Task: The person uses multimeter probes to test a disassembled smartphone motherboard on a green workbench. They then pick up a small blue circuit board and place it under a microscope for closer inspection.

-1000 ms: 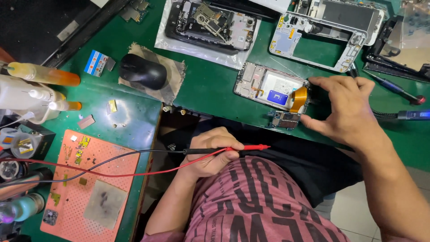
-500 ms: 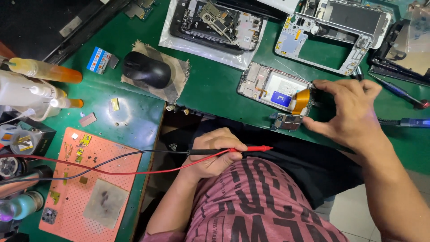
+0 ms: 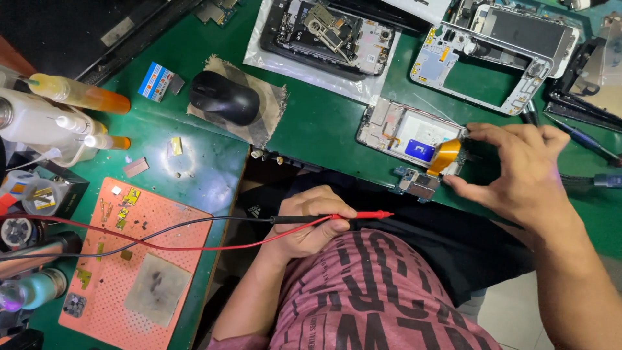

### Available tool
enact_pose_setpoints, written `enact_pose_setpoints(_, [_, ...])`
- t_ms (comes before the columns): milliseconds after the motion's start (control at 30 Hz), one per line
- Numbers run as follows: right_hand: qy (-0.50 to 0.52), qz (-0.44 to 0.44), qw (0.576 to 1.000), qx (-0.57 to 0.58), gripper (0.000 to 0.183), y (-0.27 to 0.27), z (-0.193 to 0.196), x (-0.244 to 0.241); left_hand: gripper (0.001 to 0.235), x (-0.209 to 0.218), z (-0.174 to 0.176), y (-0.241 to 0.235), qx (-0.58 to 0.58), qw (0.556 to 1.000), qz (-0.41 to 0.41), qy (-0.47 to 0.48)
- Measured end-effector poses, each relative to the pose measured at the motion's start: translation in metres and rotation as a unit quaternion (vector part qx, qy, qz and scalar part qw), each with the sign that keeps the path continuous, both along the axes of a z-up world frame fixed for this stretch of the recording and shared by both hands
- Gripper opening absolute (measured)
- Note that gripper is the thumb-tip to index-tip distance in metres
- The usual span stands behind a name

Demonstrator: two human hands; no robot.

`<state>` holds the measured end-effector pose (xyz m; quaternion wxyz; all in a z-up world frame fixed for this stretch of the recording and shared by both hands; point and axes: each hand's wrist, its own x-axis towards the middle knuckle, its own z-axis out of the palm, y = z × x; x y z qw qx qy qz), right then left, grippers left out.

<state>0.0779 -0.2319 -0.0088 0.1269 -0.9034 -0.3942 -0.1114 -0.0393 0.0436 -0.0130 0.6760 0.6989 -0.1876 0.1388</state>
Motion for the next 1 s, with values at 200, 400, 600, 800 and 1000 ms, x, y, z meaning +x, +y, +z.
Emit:
enact_pose_setpoints(200, [-0.043, 0.026, 0.998, 0.031, 0.057, -0.001, 0.005, 0.001, 0.013, 0.001, -0.002, -0.002, 0.001, 1.0, -0.015, 0.007])
enact_pose_setpoints(400, [-0.051, 0.02, 0.998, 0.026, 0.064, -0.012, 0.0, -0.005, 0.013, -0.003, -0.002, -0.001, -0.014, 1.0, -0.004, -0.003])
enact_pose_setpoints(600, [-0.053, 0.026, 0.998, 0.028, 0.055, 0.005, 0.003, 0.002, 0.013, -0.001, 0.0, -0.005, -0.007, 1.0, -0.015, 0.009])
enact_pose_setpoints(800, [-0.021, -0.006, 0.998, -0.065, 0.057, 0.018, 0.005, 0.012, 0.014, -0.001, 0.005, -0.005, 0.003, 1.0, -0.01, 0.004])
enact_pose_setpoints(1000, [-0.043, -0.008, 0.996, -0.082, 0.058, 0.022, 0.021, 0.002, 0.011, 0.004, 0.005, -0.006, 0.002, 1.0, -0.008, -0.007])
